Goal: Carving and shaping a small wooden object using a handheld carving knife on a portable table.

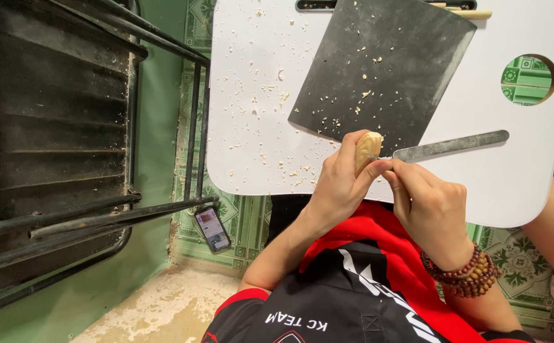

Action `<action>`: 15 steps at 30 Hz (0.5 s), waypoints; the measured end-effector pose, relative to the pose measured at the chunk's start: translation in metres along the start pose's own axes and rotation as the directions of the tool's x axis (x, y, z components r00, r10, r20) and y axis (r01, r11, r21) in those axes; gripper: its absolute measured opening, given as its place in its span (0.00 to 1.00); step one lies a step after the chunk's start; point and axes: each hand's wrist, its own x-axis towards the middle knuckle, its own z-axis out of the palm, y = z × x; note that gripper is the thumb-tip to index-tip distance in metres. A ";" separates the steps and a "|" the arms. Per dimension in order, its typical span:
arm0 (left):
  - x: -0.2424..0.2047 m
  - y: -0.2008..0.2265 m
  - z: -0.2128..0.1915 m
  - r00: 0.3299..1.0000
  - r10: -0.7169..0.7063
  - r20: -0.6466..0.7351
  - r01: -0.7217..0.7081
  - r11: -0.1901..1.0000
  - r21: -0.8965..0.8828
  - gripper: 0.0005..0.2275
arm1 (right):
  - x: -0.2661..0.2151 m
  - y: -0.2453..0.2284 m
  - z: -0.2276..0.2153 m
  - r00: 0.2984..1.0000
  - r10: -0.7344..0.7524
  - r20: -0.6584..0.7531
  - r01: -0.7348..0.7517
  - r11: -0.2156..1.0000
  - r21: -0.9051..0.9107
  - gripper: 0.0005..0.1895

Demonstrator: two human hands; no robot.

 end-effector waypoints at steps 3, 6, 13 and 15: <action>-0.002 -0.004 0.000 0.999 0.032 -0.019 -0.032 0.999 0.009 0.21 | 0.001 0.002 0.000 0.999 0.008 0.043 -0.008 1.000 0.016 0.07; -0.002 -0.008 0.001 0.996 0.058 -0.065 -0.057 0.998 0.016 0.20 | -0.017 0.024 0.022 0.999 -0.037 -0.028 0.029 0.965 -0.259 0.05; -0.002 -0.013 0.004 0.994 0.049 -0.094 -0.046 0.998 0.038 0.21 | -0.015 0.019 0.024 0.999 -0.027 -0.042 0.013 0.954 -0.299 0.05; -0.003 -0.013 0.004 0.994 0.060 -0.093 -0.058 0.998 0.028 0.22 | -0.013 0.021 0.022 1.000 -0.029 -0.001 0.028 0.974 -0.223 0.04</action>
